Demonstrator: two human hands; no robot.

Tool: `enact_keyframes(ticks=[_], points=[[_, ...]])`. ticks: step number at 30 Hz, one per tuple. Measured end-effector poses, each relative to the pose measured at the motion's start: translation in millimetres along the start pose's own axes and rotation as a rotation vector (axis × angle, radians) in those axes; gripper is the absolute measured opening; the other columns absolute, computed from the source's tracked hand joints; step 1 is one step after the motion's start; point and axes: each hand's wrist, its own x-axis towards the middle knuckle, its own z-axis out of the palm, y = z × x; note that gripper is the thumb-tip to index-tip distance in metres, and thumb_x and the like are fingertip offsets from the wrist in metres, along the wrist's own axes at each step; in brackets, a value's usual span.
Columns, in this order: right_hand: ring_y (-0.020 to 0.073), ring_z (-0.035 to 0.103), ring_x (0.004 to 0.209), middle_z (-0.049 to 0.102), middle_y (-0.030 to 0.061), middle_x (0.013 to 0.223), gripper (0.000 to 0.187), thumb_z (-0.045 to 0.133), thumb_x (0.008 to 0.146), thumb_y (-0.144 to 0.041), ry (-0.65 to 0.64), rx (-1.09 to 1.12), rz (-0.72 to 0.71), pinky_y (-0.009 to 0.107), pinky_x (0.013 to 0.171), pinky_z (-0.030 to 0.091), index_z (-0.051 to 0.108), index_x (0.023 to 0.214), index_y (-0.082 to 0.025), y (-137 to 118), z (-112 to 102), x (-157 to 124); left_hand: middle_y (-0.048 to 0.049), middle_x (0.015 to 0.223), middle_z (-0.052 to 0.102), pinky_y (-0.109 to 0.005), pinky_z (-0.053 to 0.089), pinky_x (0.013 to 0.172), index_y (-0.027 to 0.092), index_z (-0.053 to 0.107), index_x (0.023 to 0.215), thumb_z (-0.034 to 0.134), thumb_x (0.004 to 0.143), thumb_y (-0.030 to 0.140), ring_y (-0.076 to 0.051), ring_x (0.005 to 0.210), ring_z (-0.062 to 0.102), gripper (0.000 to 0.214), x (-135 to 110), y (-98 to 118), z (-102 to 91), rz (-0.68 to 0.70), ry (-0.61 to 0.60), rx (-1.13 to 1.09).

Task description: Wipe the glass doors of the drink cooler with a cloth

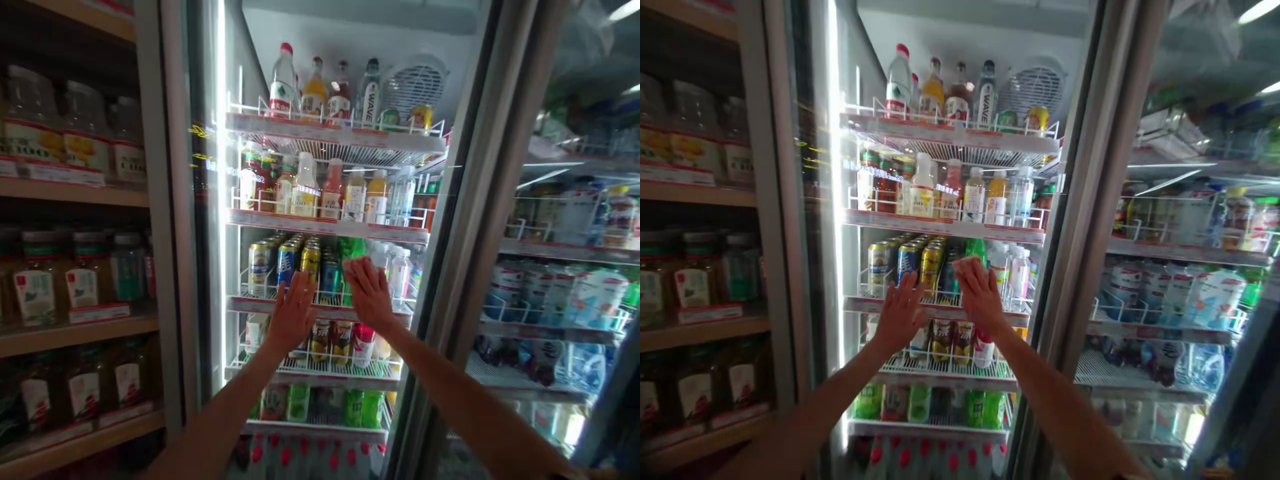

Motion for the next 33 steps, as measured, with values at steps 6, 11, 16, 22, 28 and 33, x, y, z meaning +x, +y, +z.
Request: enact_keyframes(ticks=[6, 11, 16, 22, 28, 33], points=[[0.0228, 0.014, 0.143, 0.039, 0.0069, 0.146, 0.054, 0.044, 0.085, -0.017, -0.027, -0.002, -0.031, 0.048, 0.115, 0.009, 0.04, 0.139, -0.02, 25.4, -6.6, -29.0, -0.0146, 0.147, 0.031, -0.045, 0.014, 0.115, 0.017, 0.029, 0.141, 0.046, 0.088, 0.03, -0.024, 0.141, 0.014, 0.057, 21.0, 22.4, 4.5, 0.034, -0.004, -0.028], [0.0289, 0.013, 0.142, 0.025, 0.0118, 0.152, 0.057, 0.04, 0.089, -0.02, 0.164, -0.09, 0.355, 0.054, 0.11, 0.02, 0.026, 0.145, -0.02, 46.0, -8.5, -43.1, -0.0138, 0.149, 0.029, -0.045, 0.015, 0.115, 0.018, 0.027, 0.142, 0.047, 0.088, 0.032, -0.024, 0.142, 0.013, 0.059, 39.0, 39.5, 8.4, 0.056, 0.016, -0.053], [0.0287, 0.013, 0.142, 0.02, 0.0108, 0.154, 0.064, 0.039, 0.09, -0.017, 0.104, -0.092, 0.39, 0.056, 0.108, 0.026, 0.012, 0.148, -0.024, 40.2, -8.3, -78.0, -0.0121, 0.149, 0.028, -0.045, 0.012, 0.116, 0.02, 0.025, 0.143, 0.046, 0.088, 0.03, -0.023, 0.141, 0.014, 0.06, 44.1, 44.5, 12.8, 0.072, 0.031, -0.075], [0.0277, 0.007, 0.143, 0.011, 0.0095, 0.156, 0.062, 0.034, 0.092, -0.018, 0.289, -0.056, 0.572, 0.055, 0.111, 0.026, 0.009, 0.149, -0.022, 67.8, -14.9, -37.9, -0.0118, 0.15, 0.026, -0.045, 0.014, 0.115, 0.021, 0.024, 0.143, 0.047, 0.087, 0.03, -0.024, 0.141, 0.016, 0.062, 59.8, 40.3, 15.9, 0.057, 0.038, -0.089], [0.03, 0.013, 0.142, 0.015, 0.0097, 0.155, 0.066, 0.038, 0.09, -0.016, 0.19, -0.067, 0.43, 0.058, 0.107, 0.03, 0.008, 0.148, -0.025, 48.9, -7.1, -61.2, -0.0135, 0.15, 0.024, -0.047, 0.014, 0.115, 0.02, 0.02, 0.144, 0.047, 0.088, 0.029, -0.024, 0.141, 0.015, 0.063, 66.6, 21.0, 16.0, 0.054, 0.108, -0.069], [0.0295, 0.007, 0.143, 0.018, 0.0136, 0.154, 0.061, 0.035, 0.091, -0.018, 0.383, -0.097, 0.571, 0.058, 0.108, 0.026, 0.013, 0.148, -0.019, 68.3, -8.7, 9.5, -0.0125, 0.152, 0.02, -0.047, 0.014, 0.115, 0.021, 0.019, 0.145, 0.047, 0.088, 0.028, -0.024, 0.141, 0.013, 0.063, 86.1, 4.6, 13.4, 0.034, 0.162, -0.048]])
